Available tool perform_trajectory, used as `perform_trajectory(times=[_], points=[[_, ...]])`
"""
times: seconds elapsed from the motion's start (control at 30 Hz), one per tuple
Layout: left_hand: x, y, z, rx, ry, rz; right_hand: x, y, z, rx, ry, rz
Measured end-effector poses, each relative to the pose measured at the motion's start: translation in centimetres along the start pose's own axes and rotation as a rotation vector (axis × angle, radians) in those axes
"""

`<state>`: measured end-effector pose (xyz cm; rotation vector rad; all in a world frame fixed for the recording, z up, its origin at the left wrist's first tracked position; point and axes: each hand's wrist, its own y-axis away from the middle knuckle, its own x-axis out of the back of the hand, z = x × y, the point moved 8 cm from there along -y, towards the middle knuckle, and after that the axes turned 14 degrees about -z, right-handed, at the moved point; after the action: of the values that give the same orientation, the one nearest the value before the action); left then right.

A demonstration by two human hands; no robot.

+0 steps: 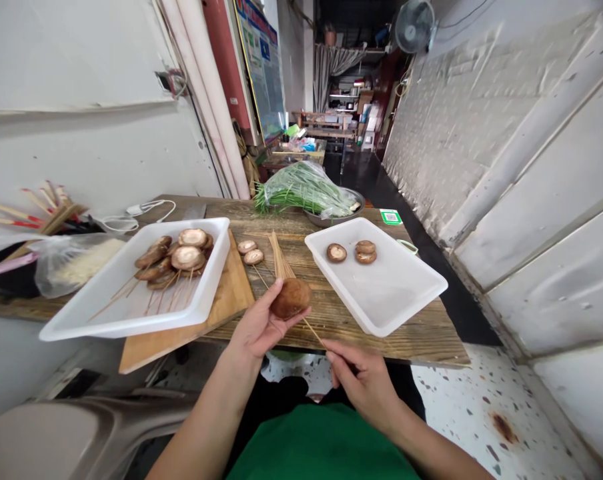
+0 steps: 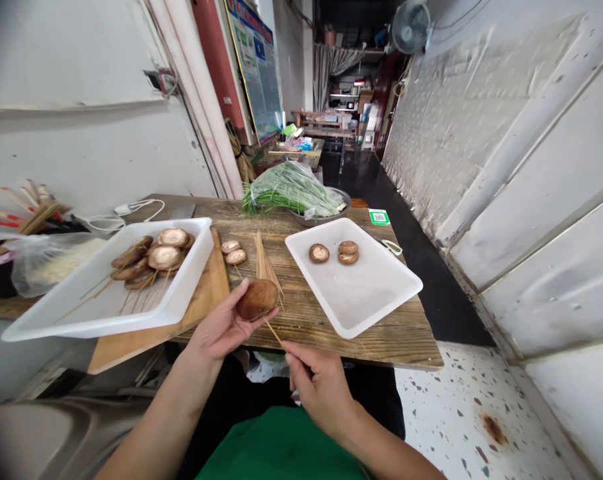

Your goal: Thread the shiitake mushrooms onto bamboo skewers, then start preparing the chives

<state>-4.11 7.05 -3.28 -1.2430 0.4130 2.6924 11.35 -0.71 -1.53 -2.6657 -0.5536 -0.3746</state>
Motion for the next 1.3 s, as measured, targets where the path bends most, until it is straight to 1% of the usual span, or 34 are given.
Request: perform_trajectory(times=[0.2, 0.3, 0.47, 0.63, 0.73, 1.1, 1.3], points=[[-1.0, 0.0, -0.3, 0.004, -0.03, -0.088, 0.2, 0.1, -0.2, 0.018, 0.067, 0.002], [-1.2, -0.1, -0.5, 0.005, -0.033, -0.103, 0.3, 0.1, -0.1, 0.006, 0.09, -0.005], [-1.3, -0.3, -0.8, 0.008, -0.103, -0.155, 0.3, 0.3, 0.4, -0.013, 0.087, 0.017], [-1.2, -0.3, -0.8, -0.01, -0.106, -0.141, 0.3, 0.5, 1.3, -0.056, 0.067, 0.018], [-1.3, -0.3, -0.9, 0.005, -0.111, -0.136, 0.2, 0.5, 1.7, -0.077, 0.049, 0.015], [-1.7, 0.0, -1.1, 0.017, -0.121, -0.149, 0.3, 0.4, 1.7, -0.099, 0.038, 0.025], [-2.1, 0.2, -1.3, 0.021, -0.163, -0.164, 0.2, 0.3, 1.8, -0.106, 0.015, 0.029]])
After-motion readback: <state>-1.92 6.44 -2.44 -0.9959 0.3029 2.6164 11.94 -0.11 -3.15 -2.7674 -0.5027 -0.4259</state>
